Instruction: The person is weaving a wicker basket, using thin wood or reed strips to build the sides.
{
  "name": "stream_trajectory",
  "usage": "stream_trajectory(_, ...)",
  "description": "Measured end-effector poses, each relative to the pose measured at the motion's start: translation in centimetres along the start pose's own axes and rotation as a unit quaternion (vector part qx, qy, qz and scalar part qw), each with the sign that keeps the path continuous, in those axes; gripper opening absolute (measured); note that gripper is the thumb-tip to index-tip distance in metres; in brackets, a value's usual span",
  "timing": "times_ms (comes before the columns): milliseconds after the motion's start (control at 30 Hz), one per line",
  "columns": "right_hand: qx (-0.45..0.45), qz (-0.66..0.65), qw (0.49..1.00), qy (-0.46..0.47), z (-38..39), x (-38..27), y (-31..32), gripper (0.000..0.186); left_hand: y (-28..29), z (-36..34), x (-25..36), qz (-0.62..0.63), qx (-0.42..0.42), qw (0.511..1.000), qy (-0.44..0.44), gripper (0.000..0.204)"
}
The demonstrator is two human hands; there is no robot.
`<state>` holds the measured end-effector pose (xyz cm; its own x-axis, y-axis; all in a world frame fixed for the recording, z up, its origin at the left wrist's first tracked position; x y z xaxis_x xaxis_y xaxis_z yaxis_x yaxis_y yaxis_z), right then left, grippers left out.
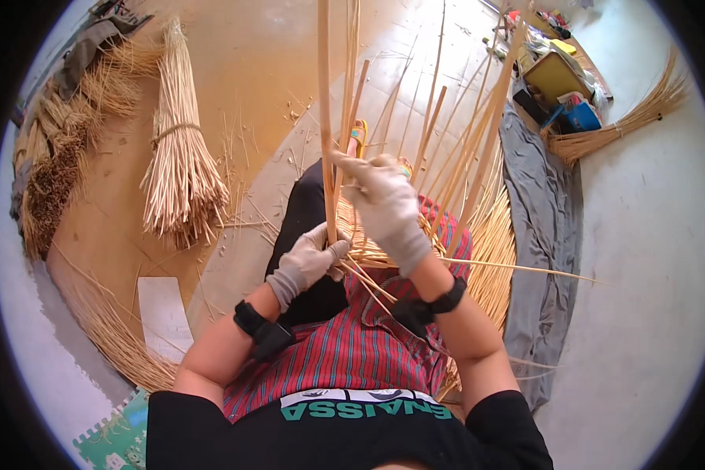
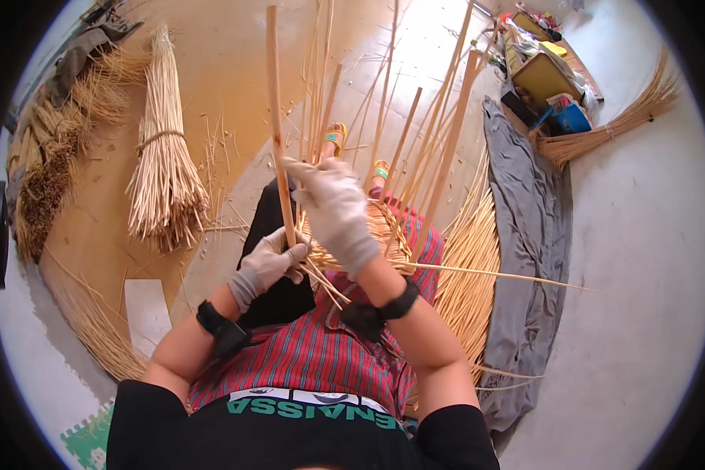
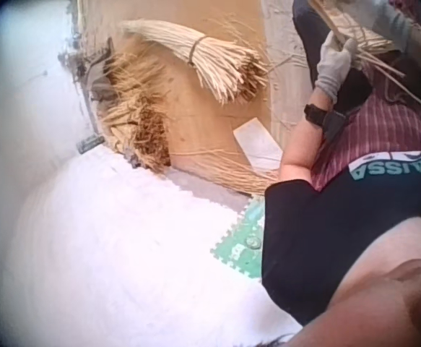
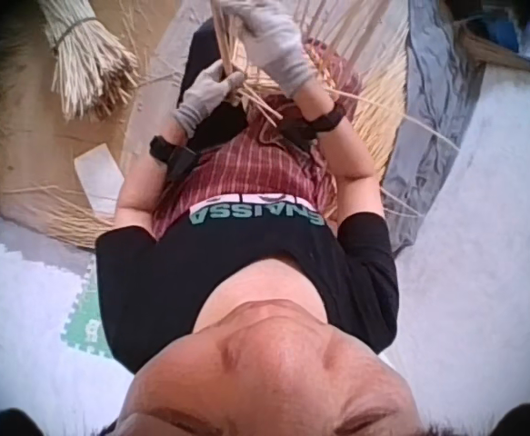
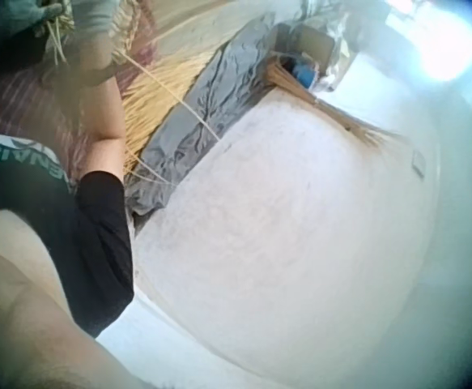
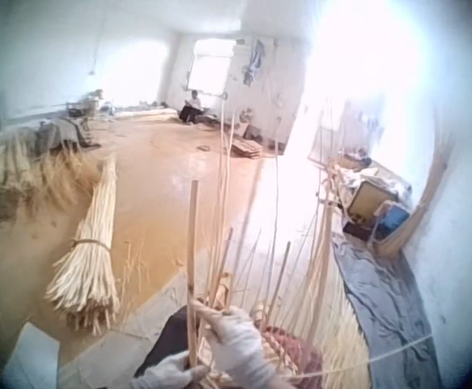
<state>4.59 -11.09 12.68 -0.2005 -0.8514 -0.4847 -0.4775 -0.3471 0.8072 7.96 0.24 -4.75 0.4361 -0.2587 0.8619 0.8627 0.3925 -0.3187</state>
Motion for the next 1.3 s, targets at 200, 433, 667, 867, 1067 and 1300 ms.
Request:
stream_trajectory(200, 0.072, 0.069, 0.994, 0.050, 6.4, -0.6, 0.3, 0.078, 0.8, 0.0, -0.2, -0.005, 0.100, 0.994, -0.049, 0.014)
stream_trajectory(433, -0.114, 0.000, 0.964, -0.241, 7.8, 5.0, -2.3, 0.072, 0.3, 0.2, 0.6, -0.019, 0.077, 0.996, -0.050, 0.015)
stream_trajectory(667, -0.019, -0.135, 0.990, 0.033, 1.2, 2.0, 0.8, 0.045, 0.1, 0.7, 0.6, -0.008, 0.091, 0.995, -0.047, 0.009)
stream_trajectory(867, 0.102, -0.227, 0.968, 0.045, 3.6, 2.2, 2.5, 0.029, -0.3, 0.4, 0.3, 0.021, 0.090, 0.992, -0.083, 0.013)
stream_trajectory(1067, 0.279, -0.378, 0.846, -0.251, 13.1, 10.0, 0.8, 0.023, 0.1, 0.0, 0.4, 0.031, 0.093, 0.989, -0.108, 0.011)
stream_trajectory(1300, 0.111, -0.113, 0.910, -0.383, 15.9, 8.8, 0.8, 0.015, 0.1, -0.7, -0.5, 0.031, 0.136, 0.985, -0.101, 0.010)
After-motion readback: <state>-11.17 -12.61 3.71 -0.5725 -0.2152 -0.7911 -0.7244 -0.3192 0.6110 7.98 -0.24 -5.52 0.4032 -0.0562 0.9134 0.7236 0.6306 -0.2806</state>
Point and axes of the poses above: each hand's wrist, its own z-axis away from the middle knuckle, its own y-axis out of the back of the hand, x = y × z, the point moved 7 cm from there along -z, towards the middle knuckle, and after that the axes turned 2 degrees about -z, right-handed, at the moved point
